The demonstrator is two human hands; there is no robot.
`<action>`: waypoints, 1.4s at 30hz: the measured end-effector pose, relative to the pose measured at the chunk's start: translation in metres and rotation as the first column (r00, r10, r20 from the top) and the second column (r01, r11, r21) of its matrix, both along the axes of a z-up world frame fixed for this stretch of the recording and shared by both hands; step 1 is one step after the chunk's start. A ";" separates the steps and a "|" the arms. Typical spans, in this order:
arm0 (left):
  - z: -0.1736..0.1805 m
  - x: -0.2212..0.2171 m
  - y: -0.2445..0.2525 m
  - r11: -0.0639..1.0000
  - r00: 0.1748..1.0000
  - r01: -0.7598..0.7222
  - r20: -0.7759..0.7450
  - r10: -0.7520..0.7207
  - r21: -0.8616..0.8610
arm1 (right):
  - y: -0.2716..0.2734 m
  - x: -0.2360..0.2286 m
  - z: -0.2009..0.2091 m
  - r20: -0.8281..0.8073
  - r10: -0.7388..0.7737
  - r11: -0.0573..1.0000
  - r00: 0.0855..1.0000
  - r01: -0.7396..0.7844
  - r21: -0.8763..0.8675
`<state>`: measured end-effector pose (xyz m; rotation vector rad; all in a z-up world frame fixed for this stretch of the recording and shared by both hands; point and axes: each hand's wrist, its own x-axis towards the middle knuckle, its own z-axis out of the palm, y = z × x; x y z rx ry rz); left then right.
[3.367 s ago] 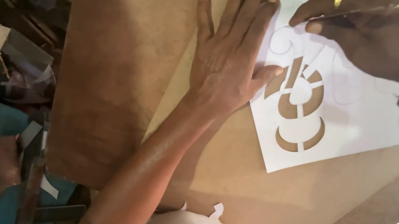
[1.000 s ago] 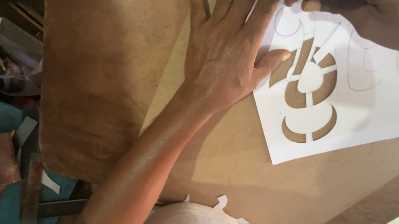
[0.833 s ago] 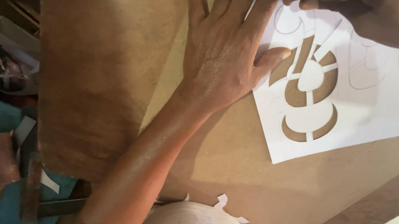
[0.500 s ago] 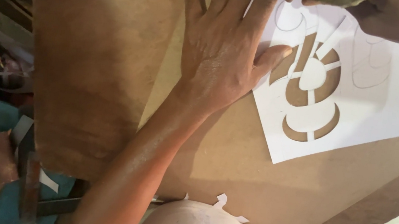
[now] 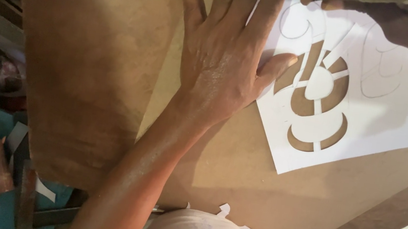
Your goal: Cutting out characters from a paper stencil using a utility knife.
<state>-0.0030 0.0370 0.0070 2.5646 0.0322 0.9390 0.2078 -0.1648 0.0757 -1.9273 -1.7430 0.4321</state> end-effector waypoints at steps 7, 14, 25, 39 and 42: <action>0.005 0.001 -0.001 1.000 1.000 -0.008 -0.029 0.007 -0.017 | 0.005 -0.008 0.005 -0.101 -0.385 0.907 0.918 0.355 -0.226; 0.009 0.001 -0.001 0.999 0.999 0.011 -0.053 -0.013 -0.045 | -0.001 -0.018 0.021 -0.795 -0.489 0.859 0.358 0.356 -0.368; 0.010 0.002 -0.001 0.997 0.999 0.037 -0.033 -0.039 -0.072 | 0.032 -0.066 0.050 0.456 -0.374 0.718 0.808 0.563 -0.409; 0.008 0.004 -0.003 0.993 0.998 0.054 -0.007 -0.055 -0.105 | 0.019 -0.084 0.066 0.853 -0.117 0.966 0.509 0.258 -0.021; 0.006 0.004 -0.003 0.994 0.999 0.047 -0.009 -0.048 -0.096 | 0.017 -0.084 0.066 0.710 -0.163 0.978 0.685 0.208 0.024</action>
